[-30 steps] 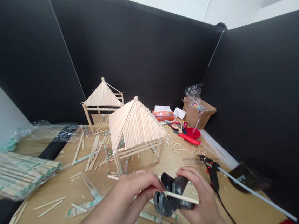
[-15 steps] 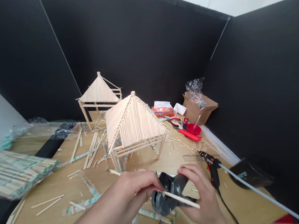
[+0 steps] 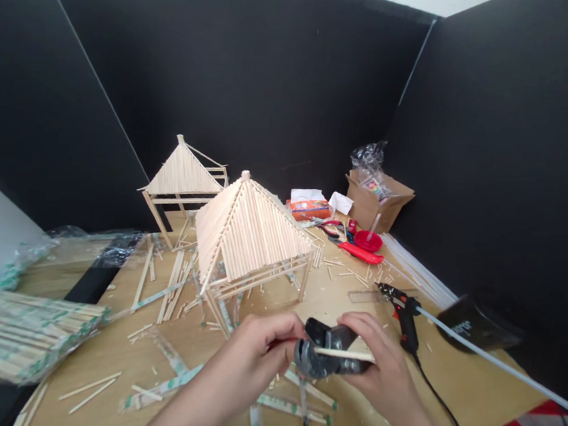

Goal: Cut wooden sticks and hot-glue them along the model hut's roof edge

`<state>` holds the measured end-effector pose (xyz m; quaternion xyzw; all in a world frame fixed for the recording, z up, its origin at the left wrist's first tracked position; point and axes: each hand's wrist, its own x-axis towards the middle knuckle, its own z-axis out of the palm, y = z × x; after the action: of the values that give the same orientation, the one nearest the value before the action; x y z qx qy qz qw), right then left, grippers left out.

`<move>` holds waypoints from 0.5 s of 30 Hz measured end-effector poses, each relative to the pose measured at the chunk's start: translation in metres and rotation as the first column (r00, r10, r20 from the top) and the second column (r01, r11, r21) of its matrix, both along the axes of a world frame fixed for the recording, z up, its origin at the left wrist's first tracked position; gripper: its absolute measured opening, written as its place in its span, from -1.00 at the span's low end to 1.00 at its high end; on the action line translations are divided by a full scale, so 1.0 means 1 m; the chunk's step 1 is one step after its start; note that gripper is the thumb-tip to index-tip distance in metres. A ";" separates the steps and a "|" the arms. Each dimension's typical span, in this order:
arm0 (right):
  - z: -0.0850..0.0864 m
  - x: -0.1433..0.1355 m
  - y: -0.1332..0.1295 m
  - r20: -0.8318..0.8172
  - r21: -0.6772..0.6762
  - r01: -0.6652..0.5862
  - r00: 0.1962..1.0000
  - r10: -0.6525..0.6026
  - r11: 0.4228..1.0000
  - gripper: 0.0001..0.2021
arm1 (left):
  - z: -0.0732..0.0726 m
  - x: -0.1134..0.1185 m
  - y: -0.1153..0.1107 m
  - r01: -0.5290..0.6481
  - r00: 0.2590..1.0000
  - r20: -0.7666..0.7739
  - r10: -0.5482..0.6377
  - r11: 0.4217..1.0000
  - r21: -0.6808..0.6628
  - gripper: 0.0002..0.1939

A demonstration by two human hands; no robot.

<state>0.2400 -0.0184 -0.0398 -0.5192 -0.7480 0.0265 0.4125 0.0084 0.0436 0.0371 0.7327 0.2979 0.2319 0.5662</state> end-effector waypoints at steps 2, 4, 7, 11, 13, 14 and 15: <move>-0.006 0.005 -0.002 -0.009 -0.064 0.027 1.000 -0.028 0.998 -0.54 | -0.013 0.009 0.006 0.015 0.992 0.127 0.014 0.974 -0.225 -0.86; -0.012 0.011 -0.006 -0.006 -0.139 0.054 0.998 -0.055 0.989 -0.55 | -0.027 0.019 0.011 0.050 0.979 0.201 0.028 0.927 -0.372 -0.81; -0.022 0.019 -0.014 0.014 -0.279 0.090 0.996 -0.089 0.956 -0.59 | -0.047 0.032 0.017 0.075 0.971 0.236 0.034 0.895 -0.440 -0.64; -0.029 0.020 -0.024 0.018 -0.471 0.126 0.991 -0.133 0.873 -0.62 | -0.071 0.044 0.018 0.079 0.962 0.260 0.079 0.836 -0.543 -0.50; -0.029 0.017 -0.026 0.001 -0.546 0.121 0.990 -0.143 0.829 -0.69 | -0.080 0.049 0.015 0.066 0.960 0.257 0.114 0.798 -0.599 -0.50; -0.028 0.015 -0.027 -0.006 -0.580 0.110 0.990 -0.140 0.807 -0.73 | -0.084 0.051 0.013 0.060 0.958 0.254 0.131 0.777 -0.627 -0.52; -0.026 0.014 -0.027 -0.010 -0.612 0.099 0.991 -0.133 0.785 -0.76 | -0.087 0.053 0.011 0.056 0.956 0.252 0.147 0.755 -0.654 -0.52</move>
<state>0.2539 -0.0458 -0.0662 -0.6684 -0.6552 0.2543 0.2436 0.0610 0.0547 -0.0503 0.4392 0.2925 0.2311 0.8174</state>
